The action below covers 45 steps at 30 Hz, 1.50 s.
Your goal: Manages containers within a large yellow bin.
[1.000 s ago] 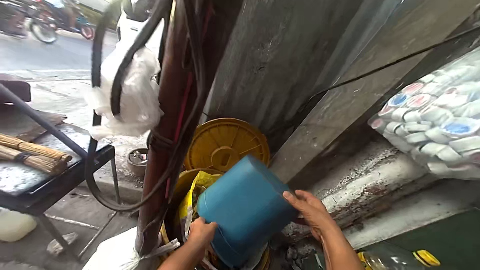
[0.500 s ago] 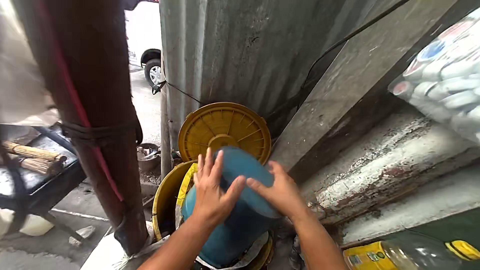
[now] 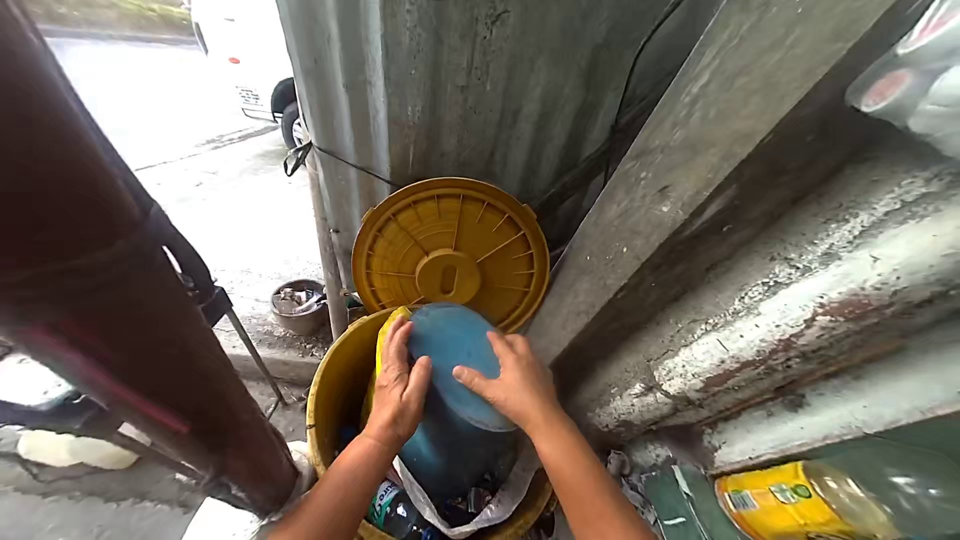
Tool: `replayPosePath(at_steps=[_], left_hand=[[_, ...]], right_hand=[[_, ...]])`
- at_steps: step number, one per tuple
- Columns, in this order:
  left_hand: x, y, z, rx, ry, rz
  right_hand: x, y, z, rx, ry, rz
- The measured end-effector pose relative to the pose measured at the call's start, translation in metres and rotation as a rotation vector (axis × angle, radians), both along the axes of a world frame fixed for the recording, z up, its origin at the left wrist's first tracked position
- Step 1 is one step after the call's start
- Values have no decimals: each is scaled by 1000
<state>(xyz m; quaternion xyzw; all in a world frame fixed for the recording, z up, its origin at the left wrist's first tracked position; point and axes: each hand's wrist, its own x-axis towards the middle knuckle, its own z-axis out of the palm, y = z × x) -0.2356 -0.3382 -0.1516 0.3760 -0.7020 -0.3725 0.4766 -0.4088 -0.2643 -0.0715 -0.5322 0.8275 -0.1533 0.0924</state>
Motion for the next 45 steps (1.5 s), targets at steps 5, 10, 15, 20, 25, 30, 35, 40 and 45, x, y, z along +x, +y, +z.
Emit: replayPosePath(at_steps=[5, 10, 15, 20, 25, 30, 35, 40, 45], left_hand=[[43, 25, -12, 373, -165, 152], [31, 15, -9, 214, 25, -148], [18, -15, 24, 343, 110, -321], [29, -1, 107, 133, 124, -236], [21, -13, -2, 539, 151, -187], [18, -6, 57, 452, 151, -190], [10, -16, 3, 541, 52, -173], [10, -7, 51, 488, 136, -207], [10, -12, 0, 533, 32, -195]], right_hand=[[-12, 22, 1, -90, -125, 46], [-32, 54, -61, -717, -832, -116], [13, 46, -49, -978, -1163, -187], [21, 50, 28, -1011, -1127, -59], [22, 30, -79, -878, -1029, -213], [24, 33, -11, -896, -1022, -211], [5, 30, -76, -844, -1014, -244], [10, 39, -28, -882, -995, -217], [6, 40, -80, -803, -1003, -256]])
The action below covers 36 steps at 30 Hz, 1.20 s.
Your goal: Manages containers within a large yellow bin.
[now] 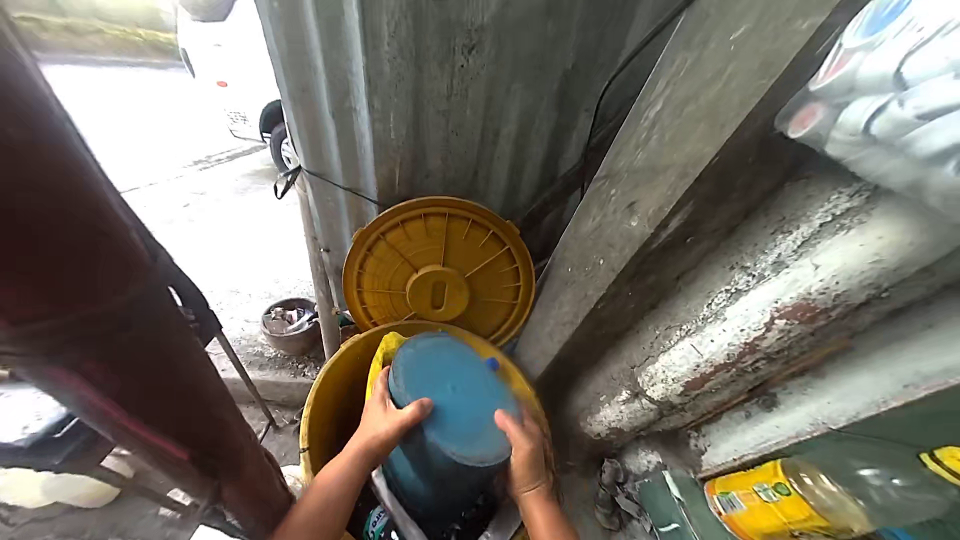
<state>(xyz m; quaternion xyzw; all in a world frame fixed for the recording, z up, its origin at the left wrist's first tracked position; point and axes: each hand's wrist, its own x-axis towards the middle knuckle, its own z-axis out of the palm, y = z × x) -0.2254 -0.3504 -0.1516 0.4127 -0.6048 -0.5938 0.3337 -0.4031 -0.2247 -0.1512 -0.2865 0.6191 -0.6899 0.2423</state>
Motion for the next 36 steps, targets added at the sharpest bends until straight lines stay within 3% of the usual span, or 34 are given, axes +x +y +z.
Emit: replayPosePath(at_steps=[3, 8, 15, 21, 36], left_hand=[[4, 5, 35, -3, 53, 14], [11, 4, -3, -5, -24, -4], [20, 15, 87, -39, 72, -19], [25, 34, 133, -118, 2, -15], [39, 69, 137, -246, 36, -30]], right_hand=[[7, 3, 33, -42, -28, -30], [3, 5, -5, -9, -45, 43], [12, 12, 87, -53, 61, 21], [20, 29, 123, -135, -21, -1], [35, 68, 133, -241, -51, -23]])
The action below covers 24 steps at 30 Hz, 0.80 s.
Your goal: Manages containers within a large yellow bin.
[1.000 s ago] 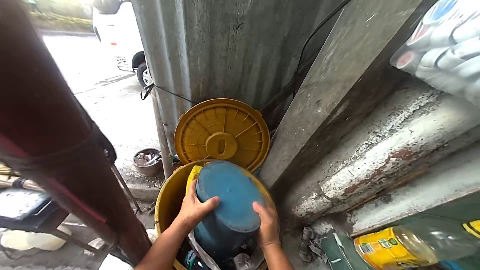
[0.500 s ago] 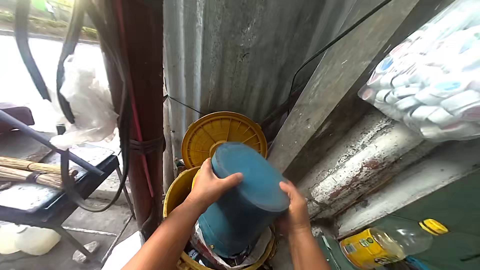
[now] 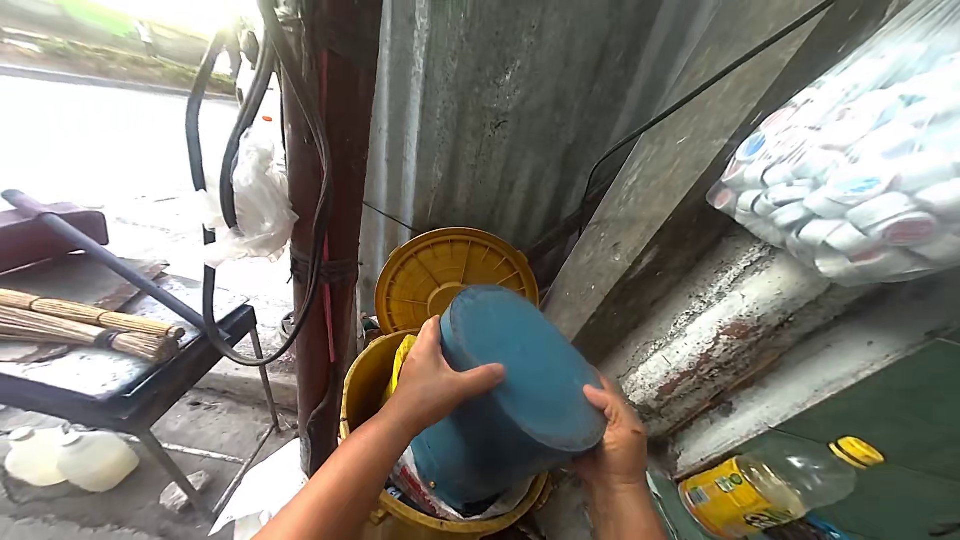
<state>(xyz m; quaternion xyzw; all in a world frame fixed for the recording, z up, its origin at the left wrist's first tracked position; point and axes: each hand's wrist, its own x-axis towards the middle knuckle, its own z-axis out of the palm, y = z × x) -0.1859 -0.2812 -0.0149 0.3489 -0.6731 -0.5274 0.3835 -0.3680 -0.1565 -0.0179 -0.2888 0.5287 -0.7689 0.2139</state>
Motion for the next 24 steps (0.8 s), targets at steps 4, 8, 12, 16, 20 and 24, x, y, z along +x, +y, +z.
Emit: replayPosePath(at_steps=[4, 8, 12, 16, 20, 24], left_hand=[[2, 16, 24, -89, -14, 10], [-9, 12, 26, -132, 18, -16], [-16, 4, 30, -105, 32, -119], [-19, 3, 9, -172, -8, -235], [-31, -10, -24, -20, 60, -330], [-35, -23, -36, 101, 191, -379]], right_hand=[[2, 12, 16, -52, -6, -22], [-6, 14, 24, -59, 10, -34], [-22, 16, 27, -79, 46, -38], [-43, 23, -13, -35, 55, -39], [-40, 23, -39, -13, 79, -77], [-35, 14, -20, 24, 191, -100]])
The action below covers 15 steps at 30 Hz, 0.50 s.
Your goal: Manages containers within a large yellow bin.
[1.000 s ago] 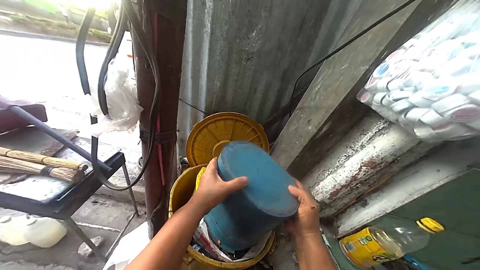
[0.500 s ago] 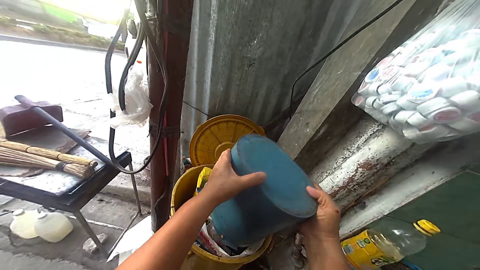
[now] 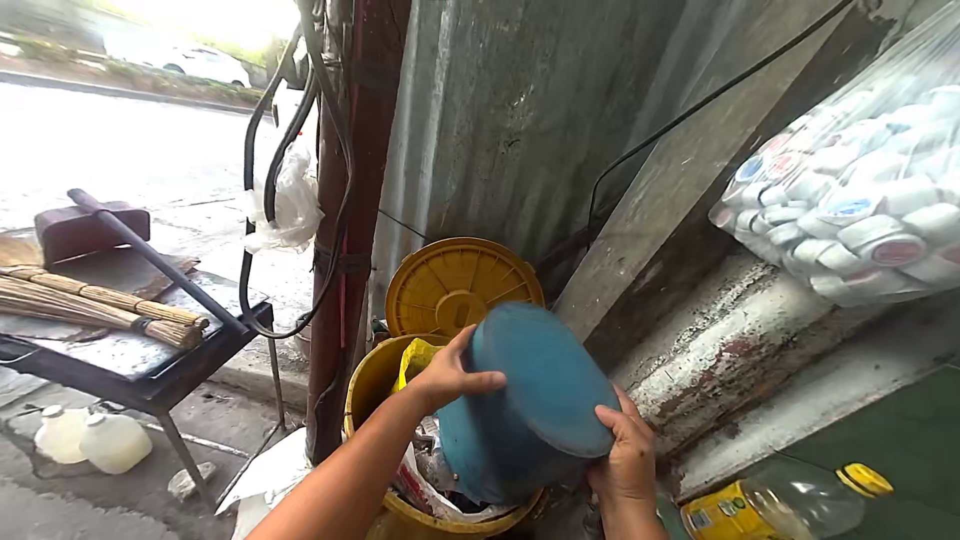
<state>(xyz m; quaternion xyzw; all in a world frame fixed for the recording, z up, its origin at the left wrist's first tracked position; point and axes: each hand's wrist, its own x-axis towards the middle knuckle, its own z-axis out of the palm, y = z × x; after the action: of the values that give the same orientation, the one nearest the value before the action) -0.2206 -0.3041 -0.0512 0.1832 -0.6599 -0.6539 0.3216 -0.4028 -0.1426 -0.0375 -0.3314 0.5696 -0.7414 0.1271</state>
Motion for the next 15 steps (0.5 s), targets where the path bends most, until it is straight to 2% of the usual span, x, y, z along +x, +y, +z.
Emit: replayPosePath(at_steps=[3, 8, 15], left_hand=[[5, -11, -18, 22, 34, 33], [44, -13, -12, 21, 76, 174], [59, -19, -53, 216, 149, 372]], right_hand=[[3, -12, 1, 27, 29, 27], [30, -30, -6, 9, -47, 136], [64, -64, -29, 142, 26, 170]])
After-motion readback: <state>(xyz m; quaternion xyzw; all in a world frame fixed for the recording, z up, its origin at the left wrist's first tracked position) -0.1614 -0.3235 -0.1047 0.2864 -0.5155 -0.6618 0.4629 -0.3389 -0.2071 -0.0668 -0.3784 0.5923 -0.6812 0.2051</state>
